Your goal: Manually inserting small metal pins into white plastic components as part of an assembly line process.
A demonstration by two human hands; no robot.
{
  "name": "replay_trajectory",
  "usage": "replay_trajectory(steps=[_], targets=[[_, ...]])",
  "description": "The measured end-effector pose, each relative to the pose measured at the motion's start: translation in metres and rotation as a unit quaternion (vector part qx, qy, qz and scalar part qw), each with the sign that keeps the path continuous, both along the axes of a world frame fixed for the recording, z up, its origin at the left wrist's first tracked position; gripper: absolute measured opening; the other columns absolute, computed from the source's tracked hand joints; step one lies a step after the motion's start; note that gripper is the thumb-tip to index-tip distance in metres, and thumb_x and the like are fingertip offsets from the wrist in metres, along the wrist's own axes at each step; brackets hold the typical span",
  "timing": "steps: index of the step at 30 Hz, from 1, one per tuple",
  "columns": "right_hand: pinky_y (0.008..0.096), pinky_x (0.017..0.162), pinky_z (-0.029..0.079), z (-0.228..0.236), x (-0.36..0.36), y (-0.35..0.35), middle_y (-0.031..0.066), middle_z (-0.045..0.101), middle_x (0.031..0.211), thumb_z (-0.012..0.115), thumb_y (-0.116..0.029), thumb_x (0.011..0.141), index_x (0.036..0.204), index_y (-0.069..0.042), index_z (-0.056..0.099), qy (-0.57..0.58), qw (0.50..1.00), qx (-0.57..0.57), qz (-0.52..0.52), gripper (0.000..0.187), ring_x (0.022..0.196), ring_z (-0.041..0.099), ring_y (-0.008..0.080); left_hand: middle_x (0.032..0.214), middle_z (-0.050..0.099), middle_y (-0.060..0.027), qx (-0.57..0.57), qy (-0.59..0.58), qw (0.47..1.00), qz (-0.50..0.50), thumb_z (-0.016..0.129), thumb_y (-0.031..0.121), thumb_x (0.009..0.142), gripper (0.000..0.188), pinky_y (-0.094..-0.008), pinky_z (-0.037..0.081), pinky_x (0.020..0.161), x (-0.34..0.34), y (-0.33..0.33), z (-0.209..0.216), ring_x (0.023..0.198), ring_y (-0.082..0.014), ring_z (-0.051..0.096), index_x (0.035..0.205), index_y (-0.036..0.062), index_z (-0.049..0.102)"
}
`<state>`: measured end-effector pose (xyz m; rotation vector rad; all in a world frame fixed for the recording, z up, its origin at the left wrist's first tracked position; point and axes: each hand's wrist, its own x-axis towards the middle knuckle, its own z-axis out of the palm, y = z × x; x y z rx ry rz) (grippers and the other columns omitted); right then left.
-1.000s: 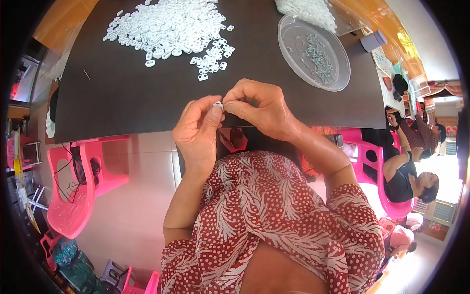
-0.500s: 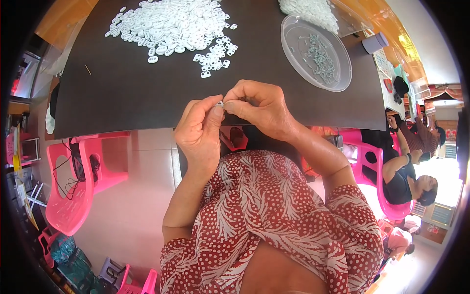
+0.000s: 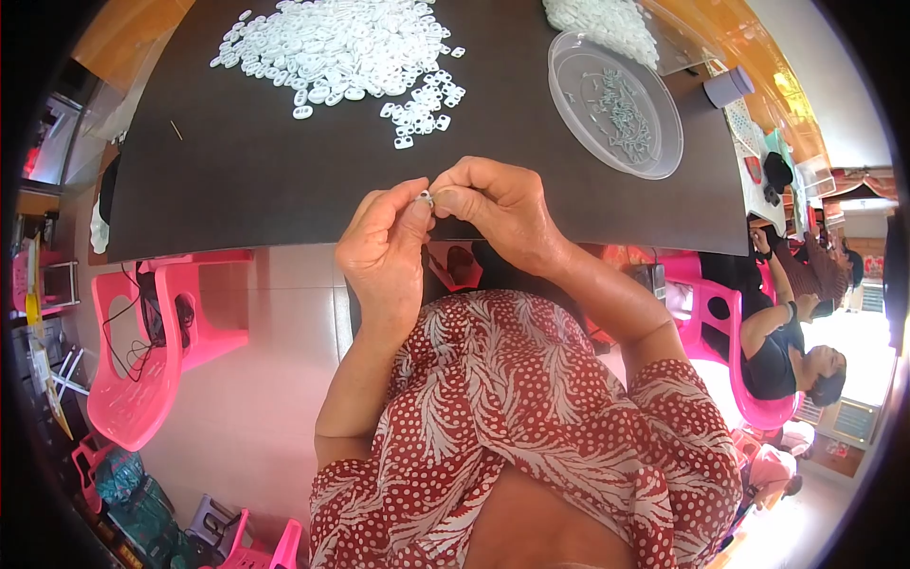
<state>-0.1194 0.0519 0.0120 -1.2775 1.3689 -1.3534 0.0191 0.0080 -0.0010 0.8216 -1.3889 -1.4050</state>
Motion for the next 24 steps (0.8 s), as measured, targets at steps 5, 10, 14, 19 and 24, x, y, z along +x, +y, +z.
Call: replay_trajectory(steps=[5,10,14,19,24], targets=[[0.0227,0.067,0.047,0.003,0.003,0.0,0.0043,0.062,0.081,0.056,-0.006,0.088,0.085,0.004,0.06,0.015,0.999,0.042,-0.002,0.011,0.076,0.056,0.008,0.079,0.058,-0.0037,-0.004,0.003,1.0,0.004,0.061,-0.004,0.083,0.015,-0.0197,0.047,0.057,0.002,0.0,-0.001,0.066,-0.0083,0.056,0.097,-0.005,0.065],[0.0217,0.063,0.045,0.0,0.006,-0.001,0.0024,0.059,0.076,0.057,-0.007,0.086,0.083,0.002,0.059,0.048,0.997,0.056,-0.031,0.01,0.07,0.053,0.0063,0.078,0.057,-0.0033,-0.05,-0.034,0.998,0.018,0.061,-0.004,0.083,0.014,-0.0194,0.047,0.056,0.002,0.001,-0.003,0.064,-0.0078,0.055,0.096,-0.0051,0.065],[0.0221,0.06,0.043,-0.007,0.009,-0.003,0.002,0.057,0.073,0.057,-0.007,0.087,0.082,0.002,0.058,0.097,0.994,0.024,-0.037,0.011,0.067,0.05,0.0055,0.076,0.056,-0.003,-0.029,-0.017,0.999,0.029,0.058,-0.006,0.083,0.014,-0.0202,0.044,0.055,0.0,0.002,-0.007,0.064,-0.0078,0.054,0.094,-0.0032,0.065],[0.033,0.059,0.043,-0.009,0.012,-0.01,0.0099,0.054,0.069,0.056,-0.006,0.083,0.078,0.0,0.057,0.179,0.98,-0.083,-0.039,0.008,0.064,0.053,0.0235,0.079,0.058,-0.0038,0.016,0.033,0.999,0.023,0.06,-0.004,0.083,0.014,-0.0207,0.047,0.056,0.003,-0.003,-0.016,0.064,-0.0084,0.055,0.096,-0.0049,0.065],[0.0353,0.063,0.044,0.002,0.006,-0.026,0.0094,0.056,0.072,0.057,-0.007,0.081,0.079,-0.001,0.06,0.269,0.952,-0.147,-0.013,0.007,0.07,0.055,0.026,0.081,0.062,-0.0069,0.049,0.051,0.997,0.037,0.062,-0.001,0.083,0.016,-0.0215,0.049,0.056,0.01,-0.011,-0.014,0.065,-0.0091,0.057,0.098,-0.0063,0.063]])
